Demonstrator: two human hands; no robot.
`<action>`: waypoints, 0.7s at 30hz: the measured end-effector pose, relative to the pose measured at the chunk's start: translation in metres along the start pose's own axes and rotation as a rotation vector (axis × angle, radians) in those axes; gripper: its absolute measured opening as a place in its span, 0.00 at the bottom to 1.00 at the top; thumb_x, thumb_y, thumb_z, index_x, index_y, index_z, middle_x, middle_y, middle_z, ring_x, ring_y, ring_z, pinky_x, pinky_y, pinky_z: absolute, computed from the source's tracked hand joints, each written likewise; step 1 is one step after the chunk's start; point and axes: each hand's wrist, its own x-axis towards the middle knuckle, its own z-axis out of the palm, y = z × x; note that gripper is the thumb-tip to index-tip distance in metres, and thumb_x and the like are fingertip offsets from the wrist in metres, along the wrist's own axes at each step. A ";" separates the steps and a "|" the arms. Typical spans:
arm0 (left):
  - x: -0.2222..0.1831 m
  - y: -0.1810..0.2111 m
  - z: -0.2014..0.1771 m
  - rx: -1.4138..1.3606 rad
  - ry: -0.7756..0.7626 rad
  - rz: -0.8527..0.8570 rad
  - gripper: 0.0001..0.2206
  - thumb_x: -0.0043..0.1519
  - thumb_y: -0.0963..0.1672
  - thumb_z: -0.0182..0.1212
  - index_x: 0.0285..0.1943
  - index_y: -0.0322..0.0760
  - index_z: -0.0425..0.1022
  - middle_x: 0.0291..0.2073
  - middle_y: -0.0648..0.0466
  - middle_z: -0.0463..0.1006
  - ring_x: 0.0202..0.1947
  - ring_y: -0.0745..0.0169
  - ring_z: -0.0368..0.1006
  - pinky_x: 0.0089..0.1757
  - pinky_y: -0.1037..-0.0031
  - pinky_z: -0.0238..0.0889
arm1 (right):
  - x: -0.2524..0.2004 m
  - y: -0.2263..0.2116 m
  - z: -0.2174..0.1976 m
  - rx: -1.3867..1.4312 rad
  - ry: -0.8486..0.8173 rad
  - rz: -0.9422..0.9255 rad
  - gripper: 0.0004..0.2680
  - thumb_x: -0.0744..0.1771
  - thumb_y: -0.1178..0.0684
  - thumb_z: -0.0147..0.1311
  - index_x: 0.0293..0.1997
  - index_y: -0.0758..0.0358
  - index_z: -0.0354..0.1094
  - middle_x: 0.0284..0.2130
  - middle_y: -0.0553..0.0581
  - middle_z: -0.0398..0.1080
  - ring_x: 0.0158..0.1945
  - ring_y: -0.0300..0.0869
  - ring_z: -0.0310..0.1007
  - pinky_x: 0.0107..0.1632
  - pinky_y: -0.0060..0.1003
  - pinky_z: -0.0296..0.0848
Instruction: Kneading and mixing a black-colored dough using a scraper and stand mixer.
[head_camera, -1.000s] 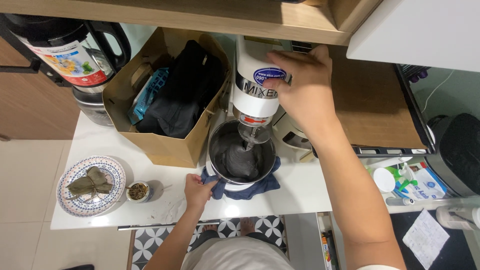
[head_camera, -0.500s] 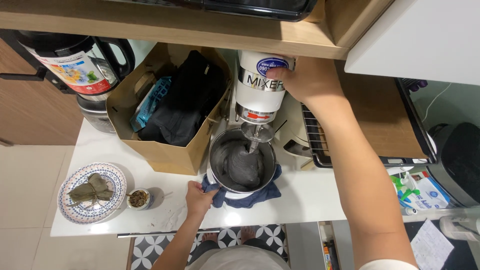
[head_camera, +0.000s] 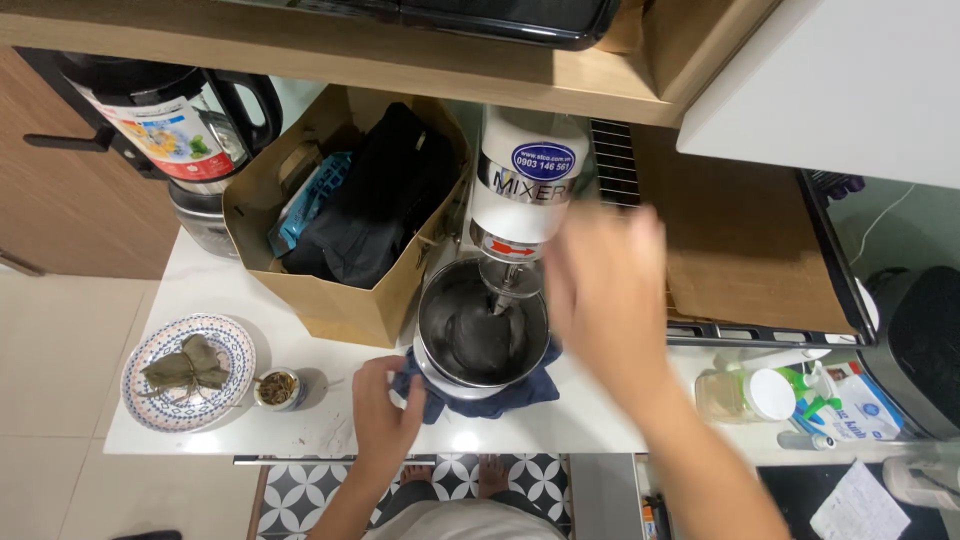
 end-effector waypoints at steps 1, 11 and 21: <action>0.002 0.029 -0.016 0.046 0.028 0.206 0.17 0.55 0.41 0.67 0.53 0.37 0.73 0.46 0.52 0.75 0.42 0.52 0.69 0.46 0.65 0.62 | -0.028 -0.006 0.003 0.030 -0.154 -0.034 0.04 0.64 0.59 0.60 0.38 0.62 0.71 0.28 0.60 0.67 0.35 0.56 0.64 0.44 0.53 0.62; 0.049 0.065 -0.008 0.303 -0.227 0.649 0.21 0.63 0.46 0.58 0.65 0.38 0.74 0.67 0.57 0.72 0.48 0.48 0.63 0.50 0.62 0.54 | -0.116 -0.042 0.080 0.308 -0.320 0.055 0.21 0.62 0.47 0.63 0.61 0.64 0.70 0.62 0.51 0.69 0.42 0.54 0.60 0.49 0.46 0.63; 0.037 0.088 -0.053 0.240 -0.063 0.484 0.11 0.58 0.42 0.64 0.48 0.38 0.81 0.42 0.59 0.82 0.39 0.52 0.64 0.45 0.62 0.56 | -0.141 -0.021 0.065 0.404 -0.293 0.205 0.07 0.64 0.53 0.64 0.42 0.62 0.79 0.44 0.50 0.79 0.37 0.48 0.66 0.45 0.39 0.68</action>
